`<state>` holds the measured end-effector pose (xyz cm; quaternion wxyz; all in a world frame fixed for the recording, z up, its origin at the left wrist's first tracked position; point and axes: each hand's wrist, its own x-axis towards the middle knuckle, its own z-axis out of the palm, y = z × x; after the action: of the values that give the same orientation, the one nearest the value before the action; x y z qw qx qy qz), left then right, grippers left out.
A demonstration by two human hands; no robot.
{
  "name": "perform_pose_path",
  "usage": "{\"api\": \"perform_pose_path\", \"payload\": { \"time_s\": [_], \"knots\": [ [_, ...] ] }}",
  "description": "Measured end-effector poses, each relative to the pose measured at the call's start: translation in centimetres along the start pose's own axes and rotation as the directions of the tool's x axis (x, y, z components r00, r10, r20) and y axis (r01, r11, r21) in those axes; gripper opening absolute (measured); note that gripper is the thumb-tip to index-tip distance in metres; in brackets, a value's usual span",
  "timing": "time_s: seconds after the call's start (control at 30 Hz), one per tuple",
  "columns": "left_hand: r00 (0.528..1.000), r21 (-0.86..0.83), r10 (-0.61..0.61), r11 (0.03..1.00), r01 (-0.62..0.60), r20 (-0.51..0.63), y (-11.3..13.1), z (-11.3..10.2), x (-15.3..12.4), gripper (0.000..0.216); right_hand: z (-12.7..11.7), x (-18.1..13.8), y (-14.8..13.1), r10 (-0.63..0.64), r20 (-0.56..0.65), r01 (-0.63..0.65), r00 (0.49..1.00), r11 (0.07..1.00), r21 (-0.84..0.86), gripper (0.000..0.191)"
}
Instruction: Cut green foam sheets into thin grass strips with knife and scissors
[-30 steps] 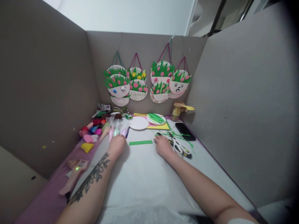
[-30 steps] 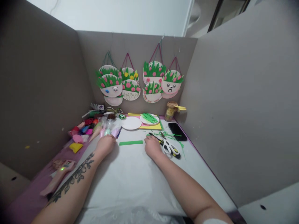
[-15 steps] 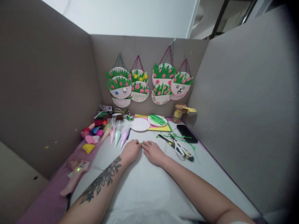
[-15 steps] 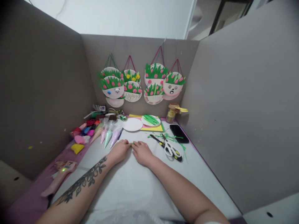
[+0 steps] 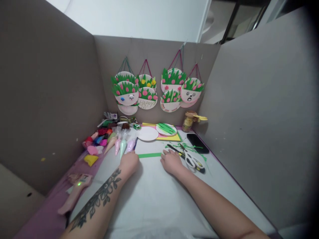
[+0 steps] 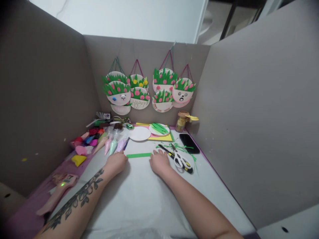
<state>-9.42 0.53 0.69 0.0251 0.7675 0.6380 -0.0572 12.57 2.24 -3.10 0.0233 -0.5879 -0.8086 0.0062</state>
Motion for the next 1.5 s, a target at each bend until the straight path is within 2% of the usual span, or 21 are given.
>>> {"api": "perform_pose_path", "payload": {
  "time_s": [0.1,0.2,0.27,0.33,0.4,0.5,0.6,0.7,0.8,1.03,1.1,1.17,1.23,1.3,1.4,1.5],
  "knots": [
    [0.997,-0.039,-0.081,0.996,0.081,-0.007,-0.4,0.0,0.2,0.038,0.2,0.1,0.3,-0.018,-0.085,0.016,0.996,1.0,-0.027,0.032],
    [0.989,-0.072,-0.121,0.991,0.115,-0.086,-0.4,0.4,0.6,0.036,0.0,0.5,0.1,-0.096,-0.165,0.089,0.982,0.995,-0.049,0.028],
    [0.983,-0.069,-0.064,0.996,0.053,-0.172,0.0,0.8,1.0,0.032,-0.2,0.9,-0.5,-0.217,-0.173,0.206,0.961,0.975,-0.083,0.026],
    [0.968,-0.053,0.076,0.994,-0.091,-0.239,0.6,1.3,1.3,0.03,-0.3,1.4,-1.1,-0.334,-0.132,0.321,0.933,0.94,-0.116,0.025],
    [0.945,-0.045,0.2,0.975,-0.219,-0.26,1.1,1.9,1.7,0.031,-0.2,1.9,-1.7,-0.384,-0.075,0.373,0.92,0.919,-0.129,0.024],
    [0.939,-0.052,0.243,0.963,-0.263,-0.243,1.6,2.5,2.2,0.033,0.1,2.7,-1.9,-0.403,-0.028,0.397,0.915,0.91,-0.12,0.022],
    [0.946,-0.101,0.212,0.965,-0.243,-0.243,1.4,2.9,2.6,0.032,0.4,3.2,-1.2,-0.403,-0.065,0.401,0.913,0.915,-0.046,0.021],
    [0.955,-0.162,0.147,0.968,-0.193,-0.259,1.0,3.2,2.9,0.031,0.7,3.6,-0.2,-0.282,-0.115,0.292,0.953,0.953,0.084,0.015],
    [0.958,-0.194,0.111,0.967,-0.166,-0.266,0.7,3.4,3.1,0.026,1.0,3.9,0.6,-0.183,-0.098,0.197,0.978,0.967,0.162,0.013],
    [0.96,-0.207,0.08,0.968,-0.139,-0.27,1.1,3.3,3.1,0.024,1.4,4.1,0.7,-0.164,-0.099,0.181,0.981,0.966,0.187,0.017],
    [0.962,-0.211,0.059,0.97,-0.118,-0.267,1.2,3.3,3.2,0.026,1.2,3.8,0.3,-0.195,-0.141,0.216,0.971,0.963,0.162,0.014],
    [0.967,-0.225,0.038,0.97,-0.097,-0.253,1.2,3.3,3.4,0.026,0.9,3.5,-0.3,-0.288,-0.183,0.308,0.94,0.947,0.095,0.012],
    [0.974,-0.253,0.018,0.965,-0.076,-0.227,1.2,3.3,3.7,0.026,0.6,3.3,-0.9,-0.4,-0.186,0.407,0.897,0.914,-0.003,0.014],
    [0.98,-0.275,0.006,0.96,-0.062,-0.2,1.1,3.3,3.7,0.027,0.5,3.3,-1.4,-0.461,-0.159,0.453,0.873,0.888,-0.083,0.018],
    [0.974,-0.277,0.019,0.957,-0.083,-0.225,1.1,3.3,3.6,0.025,0.5,3.5,-1.8,-0.463,-0.106,0.451,0.88,0.885,-0.12,0.019],
    [0.953,-0.246,0.093,0.955,-0.167,-0.287,1.2,3.2,3.3,0.023,0.6,3.5,-1.9,-0.448,-0.098,0.44,0.888,0.893,-0.098,0.019]
  ]
}}
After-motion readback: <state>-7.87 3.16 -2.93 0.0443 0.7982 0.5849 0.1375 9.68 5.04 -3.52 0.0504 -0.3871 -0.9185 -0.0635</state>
